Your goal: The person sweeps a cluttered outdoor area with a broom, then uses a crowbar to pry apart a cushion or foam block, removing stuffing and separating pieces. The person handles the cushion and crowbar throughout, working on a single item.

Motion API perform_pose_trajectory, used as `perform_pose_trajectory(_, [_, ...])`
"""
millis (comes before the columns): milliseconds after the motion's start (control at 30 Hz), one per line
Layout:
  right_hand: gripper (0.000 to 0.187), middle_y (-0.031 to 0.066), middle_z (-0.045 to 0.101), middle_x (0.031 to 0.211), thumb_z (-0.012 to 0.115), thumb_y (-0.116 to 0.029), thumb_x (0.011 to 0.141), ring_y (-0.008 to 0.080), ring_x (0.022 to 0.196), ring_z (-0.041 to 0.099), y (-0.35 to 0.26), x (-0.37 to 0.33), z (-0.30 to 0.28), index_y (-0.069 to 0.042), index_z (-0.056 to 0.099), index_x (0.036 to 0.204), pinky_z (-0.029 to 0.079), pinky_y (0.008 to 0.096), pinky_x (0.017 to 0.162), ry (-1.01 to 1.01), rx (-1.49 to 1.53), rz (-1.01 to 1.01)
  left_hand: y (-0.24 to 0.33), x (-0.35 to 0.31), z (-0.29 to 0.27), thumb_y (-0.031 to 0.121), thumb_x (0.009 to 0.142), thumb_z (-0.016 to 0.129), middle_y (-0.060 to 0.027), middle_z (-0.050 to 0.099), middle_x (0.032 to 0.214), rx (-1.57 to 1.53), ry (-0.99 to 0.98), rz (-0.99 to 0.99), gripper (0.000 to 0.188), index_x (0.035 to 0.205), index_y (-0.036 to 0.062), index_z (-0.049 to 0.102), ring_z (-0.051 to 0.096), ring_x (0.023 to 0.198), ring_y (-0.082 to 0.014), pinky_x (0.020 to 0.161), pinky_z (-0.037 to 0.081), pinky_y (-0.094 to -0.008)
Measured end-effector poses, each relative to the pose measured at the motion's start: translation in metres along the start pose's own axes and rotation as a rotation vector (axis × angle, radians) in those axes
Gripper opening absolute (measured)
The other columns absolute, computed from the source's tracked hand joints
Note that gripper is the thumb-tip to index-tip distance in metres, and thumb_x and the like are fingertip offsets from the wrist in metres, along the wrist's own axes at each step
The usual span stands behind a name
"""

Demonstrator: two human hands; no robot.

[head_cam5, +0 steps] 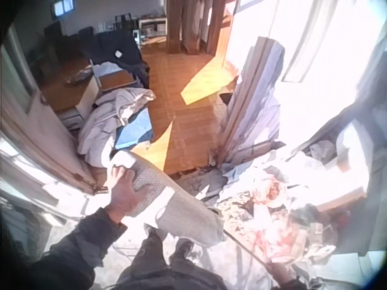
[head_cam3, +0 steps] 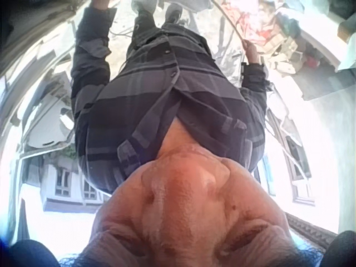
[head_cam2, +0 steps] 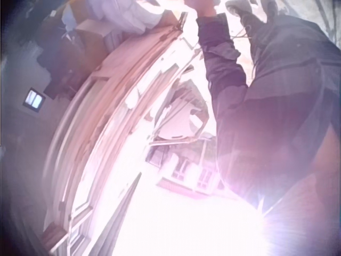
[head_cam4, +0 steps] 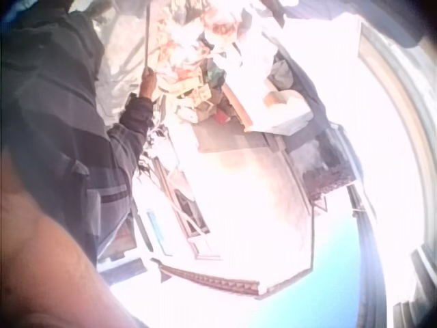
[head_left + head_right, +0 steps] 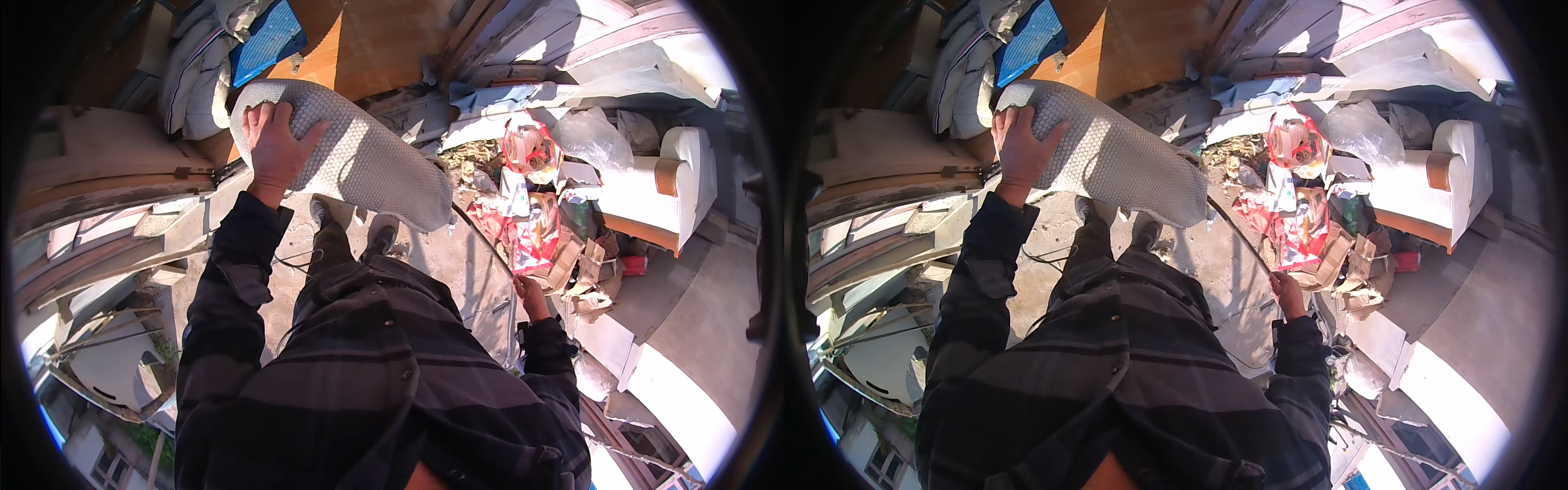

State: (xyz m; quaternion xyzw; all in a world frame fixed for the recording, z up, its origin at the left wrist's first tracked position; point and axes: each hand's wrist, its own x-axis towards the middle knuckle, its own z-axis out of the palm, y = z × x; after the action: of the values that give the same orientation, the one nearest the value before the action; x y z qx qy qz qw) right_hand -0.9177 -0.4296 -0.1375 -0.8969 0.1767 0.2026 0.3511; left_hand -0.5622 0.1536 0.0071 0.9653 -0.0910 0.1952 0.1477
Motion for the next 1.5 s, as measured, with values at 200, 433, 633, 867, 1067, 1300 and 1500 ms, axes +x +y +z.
perform_pose_trajectory(200, [0.033, 0.0202, 0.068, 0.078, 0.059, -0.030, 0.099, 0.0302, 0.068, 0.066, -0.068, 0.059, 0.051, 0.001, 0.070, 0.102, 0.048, 0.0390, 0.065, -0.064, -0.066, -0.017, 0.000, -0.022, -0.006, 0.055, 0.072, 0.079, -0.0166, 0.056, 0.103, -0.009, 0.011, -0.025, 0.060, 0.096, 0.0026, 0.063, 0.049, 0.109, -0.0404, 0.108, 0.029, -0.0558])
perform_pose_trajectory(433, [0.038, 0.0124, 0.059, 0.067, 0.060, -0.033, 0.099, 0.0167, 0.063, 0.054, -0.062, 0.053, 0.058, 0.004, 0.069, 0.097, 0.044, 0.0355, 0.060, -0.181, -0.190, -0.026, -0.012, -0.053, -0.018, 0.052, 0.071, 0.080, -0.0173, 0.054, 0.102, 0.009, 0.014, -0.049, 0.058, 0.092, 0.0012, 0.061, 0.048, 0.108, -0.0412, 0.110, 0.027, -0.0582])
perform_pose_trajectory(633, [0.037, 0.0200, 0.061, 0.072, 0.059, -0.036, 0.099, 0.0296, 0.067, 0.058, -0.076, 0.060, 0.066, 0.000, 0.069, 0.097, 0.047, 0.0393, 0.063, -0.134, -0.062, -0.135, -0.024, -0.066, -0.022, 0.050, 0.072, 0.080, -0.0170, 0.052, 0.104, -0.025, 0.032, -0.028, 0.058, 0.095, 0.0008, 0.060, 0.047, 0.109, -0.0409, 0.110, 0.028, -0.0578])
perform_pose_trajectory(867, [0.043, 0.0259, 0.066, 0.080, 0.055, -0.040, 0.097, 0.0420, 0.081, 0.067, -0.100, 0.093, 0.091, 0.000, 0.071, 0.099, 0.049, 0.0489, 0.071, -0.227, -0.071, 0.034, -0.027, -0.070, -0.024, 0.044, 0.071, 0.082, -0.0181, 0.052, 0.108, -0.034, -0.002, -0.014, 0.059, 0.100, -0.0011, 0.059, 0.044, 0.113, -0.0437, 0.106, 0.031, -0.0592])
perform_pose_trajectory(1067, [0.044, 0.0268, 0.066, 0.080, 0.053, -0.040, 0.097, 0.0415, 0.079, 0.066, -0.116, 0.109, 0.145, 0.000, 0.071, 0.096, 0.050, 0.0477, 0.073, -0.242, 0.004, 0.082, -0.021, -0.081, -0.028, 0.045, 0.071, 0.082, -0.0161, 0.051, 0.102, -0.073, 0.005, -0.017, 0.054, 0.091, 0.0002, 0.059, 0.047, 0.106, -0.0403, 0.110, 0.027, -0.0595])
perform_pose_trajectory(1300, [0.048, 0.0294, 0.067, 0.094, 0.047, -0.042, 0.098, 0.0472, 0.096, 0.063, -0.150, 0.158, 0.185, 0.000, 0.070, 0.092, 0.049, 0.0533, 0.086, -0.227, -0.223, 0.000, -0.002, -0.103, -0.030, 0.047, 0.070, 0.081, -0.0157, 0.052, 0.095, -0.200, -0.047, 0.013, 0.054, 0.085, 0.0014, 0.057, 0.050, 0.099, -0.0394, 0.109, 0.028, -0.0607])
perform_pose_trajectory(1500, [0.049, 0.0218, 0.067, 0.078, 0.048, -0.043, 0.098, 0.0378, 0.075, 0.066, -0.153, 0.191, 0.172, 0.001, 0.070, 0.094, 0.051, 0.0479, 0.072, -0.392, -0.162, 0.105, 0.011, -0.108, -0.024, 0.041, 0.065, 0.086, -0.0146, 0.050, 0.097, -0.231, -0.015, 0.013, 0.055, 0.087, 0.0025, 0.055, 0.048, 0.102, -0.0401, 0.107, 0.029, -0.0593])
